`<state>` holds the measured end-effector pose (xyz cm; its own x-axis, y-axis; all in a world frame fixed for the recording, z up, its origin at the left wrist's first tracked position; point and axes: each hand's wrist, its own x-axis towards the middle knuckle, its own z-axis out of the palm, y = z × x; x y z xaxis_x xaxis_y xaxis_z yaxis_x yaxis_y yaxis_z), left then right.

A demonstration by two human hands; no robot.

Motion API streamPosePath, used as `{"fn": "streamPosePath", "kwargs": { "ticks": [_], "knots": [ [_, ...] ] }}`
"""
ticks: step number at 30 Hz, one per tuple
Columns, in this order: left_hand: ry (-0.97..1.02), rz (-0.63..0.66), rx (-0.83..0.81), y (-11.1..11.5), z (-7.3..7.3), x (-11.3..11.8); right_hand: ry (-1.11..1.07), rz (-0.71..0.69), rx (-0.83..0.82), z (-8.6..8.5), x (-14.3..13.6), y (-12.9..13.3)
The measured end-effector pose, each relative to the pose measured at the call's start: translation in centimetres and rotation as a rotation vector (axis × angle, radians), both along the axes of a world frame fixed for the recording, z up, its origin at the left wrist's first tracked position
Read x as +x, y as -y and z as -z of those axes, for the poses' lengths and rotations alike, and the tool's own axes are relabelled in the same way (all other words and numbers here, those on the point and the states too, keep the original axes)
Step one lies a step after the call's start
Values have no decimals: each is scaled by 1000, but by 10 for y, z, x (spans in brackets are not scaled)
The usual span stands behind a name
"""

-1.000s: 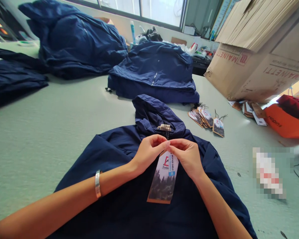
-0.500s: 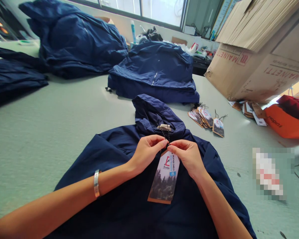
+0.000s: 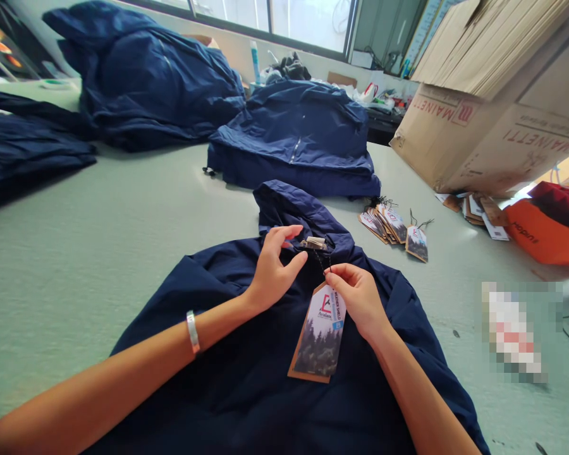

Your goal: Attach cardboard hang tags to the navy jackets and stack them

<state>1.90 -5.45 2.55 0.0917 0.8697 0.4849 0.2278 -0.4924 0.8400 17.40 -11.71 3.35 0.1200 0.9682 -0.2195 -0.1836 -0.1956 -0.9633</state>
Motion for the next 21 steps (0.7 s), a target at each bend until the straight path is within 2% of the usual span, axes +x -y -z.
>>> {"fn": "streamPosePath", "kwargs": {
  "ticks": [6,11,13,16,19,21],
  "knots": [
    [-301,62,151,-16,16,-2,-32,117,34,7,2,-4],
    [-411,216,360,-2,22,-1,26,181,193,13,4,-6],
    [-469,240,418,5,21,0,64,175,261,15,4,-7],
    [-434,105,396,4,20,2,72,152,268,17,3,-8],
    [-347,-91,263,-15,20,5,55,137,250,18,0,-10],
    [-317,-119,188,-30,22,7,51,131,260,18,-1,-11]
  ]
}}
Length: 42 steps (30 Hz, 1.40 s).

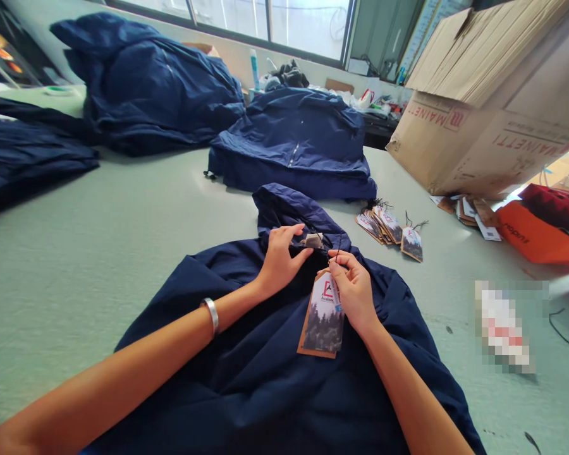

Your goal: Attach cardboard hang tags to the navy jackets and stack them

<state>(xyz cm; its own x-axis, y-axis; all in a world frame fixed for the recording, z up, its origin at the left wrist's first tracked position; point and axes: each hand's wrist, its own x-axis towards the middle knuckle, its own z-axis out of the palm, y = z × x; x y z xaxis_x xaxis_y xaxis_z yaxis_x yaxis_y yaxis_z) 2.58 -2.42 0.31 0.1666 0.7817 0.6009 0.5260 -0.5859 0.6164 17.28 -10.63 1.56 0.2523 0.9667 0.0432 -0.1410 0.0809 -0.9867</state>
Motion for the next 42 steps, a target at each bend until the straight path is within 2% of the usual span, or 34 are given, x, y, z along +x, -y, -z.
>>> {"fn": "streamPosePath", "kwargs": {
  "ticks": [4,10,14,16,19,21,25,28,32,38,42],
  "knots": [
    [20,106,-30,-14,3,2,2,-14,13,-1,-2,1],
    [-49,340,105,7,4,-4,-41,-1,-4,-4,0,3],
    [-96,416,115,18,4,-7,-78,-43,-42,1,2,1],
    [-36,389,44,18,2,-8,-53,-58,-72,5,2,1],
    [77,244,-42,17,0,-8,-18,-83,-125,8,1,0],
    [49,160,-57,15,0,-8,-18,-84,-145,8,0,1],
    [-77,84,-131,12,4,-7,-21,-60,-158,5,-3,2],
    [-72,78,-187,9,6,-6,-24,-45,-181,4,-5,1],
    [55,88,-287,5,3,-8,-45,-24,-203,5,-6,0],
    [230,41,-516,0,-1,-10,-93,-58,-133,8,-7,2],
    [312,33,-570,1,-4,-9,-78,-73,-109,5,-7,4]
  ]
}}
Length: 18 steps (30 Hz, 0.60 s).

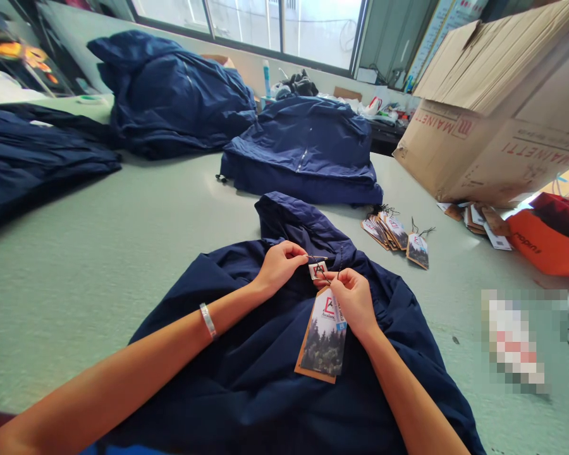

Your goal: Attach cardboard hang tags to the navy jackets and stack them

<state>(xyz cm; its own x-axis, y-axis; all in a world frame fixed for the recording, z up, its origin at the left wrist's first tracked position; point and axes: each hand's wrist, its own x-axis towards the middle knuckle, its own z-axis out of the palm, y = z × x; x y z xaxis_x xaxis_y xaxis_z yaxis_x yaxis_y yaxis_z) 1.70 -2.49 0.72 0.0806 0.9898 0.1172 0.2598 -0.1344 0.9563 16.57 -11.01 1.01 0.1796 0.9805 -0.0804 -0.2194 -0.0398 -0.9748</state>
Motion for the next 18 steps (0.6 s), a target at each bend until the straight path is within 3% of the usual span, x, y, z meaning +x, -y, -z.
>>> {"fn": "streamPosePath", "kwargs": {
  "ticks": [9,18],
  "knots": [
    [49,-13,-106,2,-7,1,31,-7,-15,-3,1,2],
    [74,-13,-120,-1,-3,-1,-25,7,18,1,1,0]
  ]
}}
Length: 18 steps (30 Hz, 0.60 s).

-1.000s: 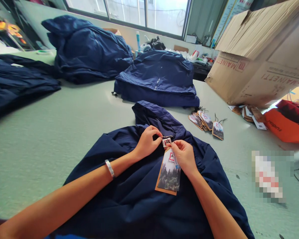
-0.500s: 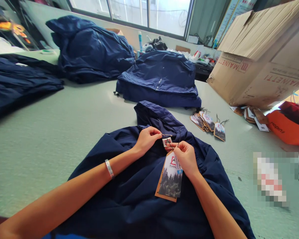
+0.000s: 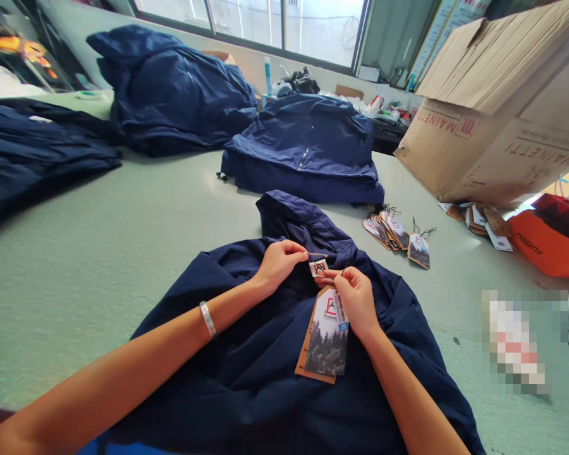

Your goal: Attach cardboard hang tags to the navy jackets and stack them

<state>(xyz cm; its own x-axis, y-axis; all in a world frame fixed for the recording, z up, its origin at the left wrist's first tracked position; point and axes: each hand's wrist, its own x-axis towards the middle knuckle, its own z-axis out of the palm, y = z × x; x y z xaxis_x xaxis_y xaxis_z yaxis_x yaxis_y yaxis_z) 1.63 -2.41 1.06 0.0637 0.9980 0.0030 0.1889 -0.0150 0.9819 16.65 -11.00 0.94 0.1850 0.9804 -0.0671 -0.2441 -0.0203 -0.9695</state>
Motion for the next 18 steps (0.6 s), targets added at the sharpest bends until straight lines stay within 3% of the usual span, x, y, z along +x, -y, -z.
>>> {"fn": "streamPosePath", "kwargs": {
  "ticks": [12,18],
  "knots": [
    [-34,6,30,0,2,0,56,29,5,7,-2,-2],
    [-124,156,124,-1,-1,-4,94,37,-70,10,-1,-4]
  ]
}}
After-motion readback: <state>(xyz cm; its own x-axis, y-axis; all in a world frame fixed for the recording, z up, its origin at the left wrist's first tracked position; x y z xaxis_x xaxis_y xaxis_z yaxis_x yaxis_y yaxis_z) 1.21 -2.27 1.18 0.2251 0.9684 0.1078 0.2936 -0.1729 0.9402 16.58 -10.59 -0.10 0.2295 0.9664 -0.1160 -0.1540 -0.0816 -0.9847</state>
